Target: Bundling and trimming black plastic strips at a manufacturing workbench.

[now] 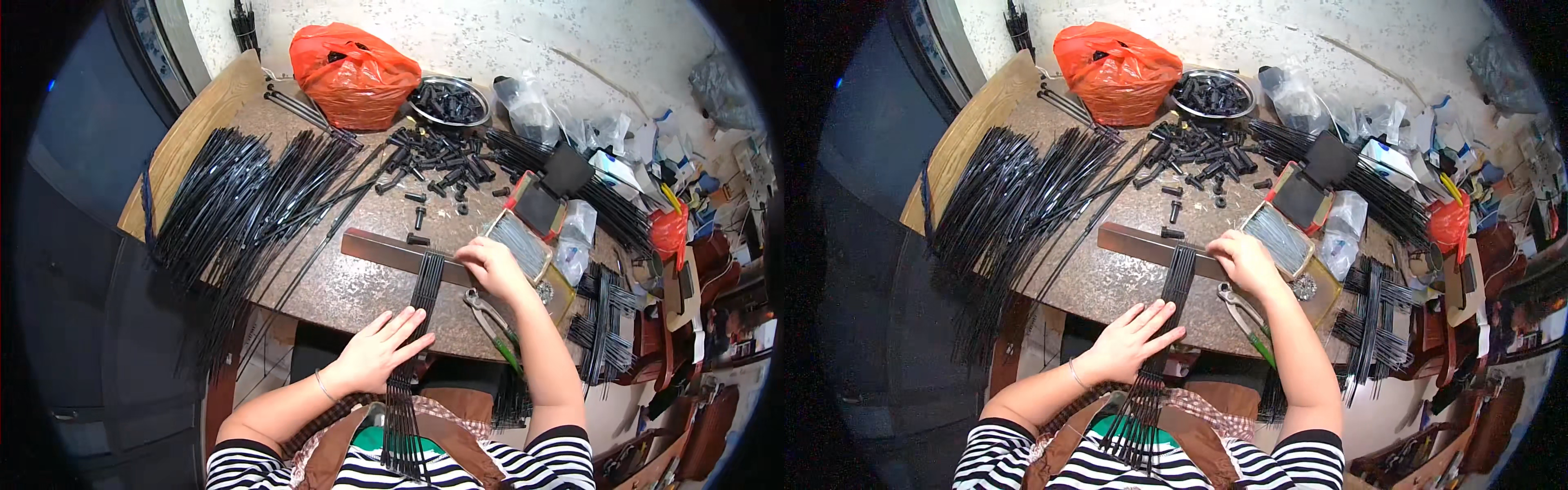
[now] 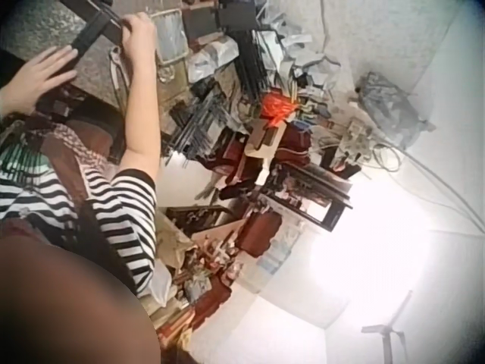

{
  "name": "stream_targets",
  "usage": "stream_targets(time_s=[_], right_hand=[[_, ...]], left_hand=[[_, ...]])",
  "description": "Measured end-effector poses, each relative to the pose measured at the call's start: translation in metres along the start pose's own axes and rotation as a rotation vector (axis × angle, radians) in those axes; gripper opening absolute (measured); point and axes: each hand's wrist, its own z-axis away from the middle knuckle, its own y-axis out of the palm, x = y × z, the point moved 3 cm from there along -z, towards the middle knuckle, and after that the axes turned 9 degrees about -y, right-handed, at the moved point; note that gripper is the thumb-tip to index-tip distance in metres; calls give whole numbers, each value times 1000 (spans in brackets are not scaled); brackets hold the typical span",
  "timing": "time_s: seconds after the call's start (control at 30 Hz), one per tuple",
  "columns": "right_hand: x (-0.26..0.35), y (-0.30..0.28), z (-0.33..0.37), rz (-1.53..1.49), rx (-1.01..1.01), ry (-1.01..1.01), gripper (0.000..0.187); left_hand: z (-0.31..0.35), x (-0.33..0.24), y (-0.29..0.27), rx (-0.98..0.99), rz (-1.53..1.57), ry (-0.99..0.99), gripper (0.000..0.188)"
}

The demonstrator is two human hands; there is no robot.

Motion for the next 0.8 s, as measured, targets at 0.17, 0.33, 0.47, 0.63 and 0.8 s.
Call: stream_targets(time_s=[0.17, 0.33, 0.47, 0.63, 0.8], right_hand=[[9, -8, -6, -113, 81, 88, 10], [14, 6, -1, -354, -109, 361, 20], [38, -2, 4, -320, -375, 449, 29], [14, -64, 28, 399, -306, 335, 16], [-12, -47, 43, 456, -59, 297, 12]], left_hand=[[6, -6, -8, 16, -97, 27, 78], [14, -14, -7, -4, -96, 55, 81], [26, -21, -10, -18, -94, 50, 79], [23, -21, -8, -47, -80, 42, 73], [26, -23, 4, -23, -103, 26, 74]])
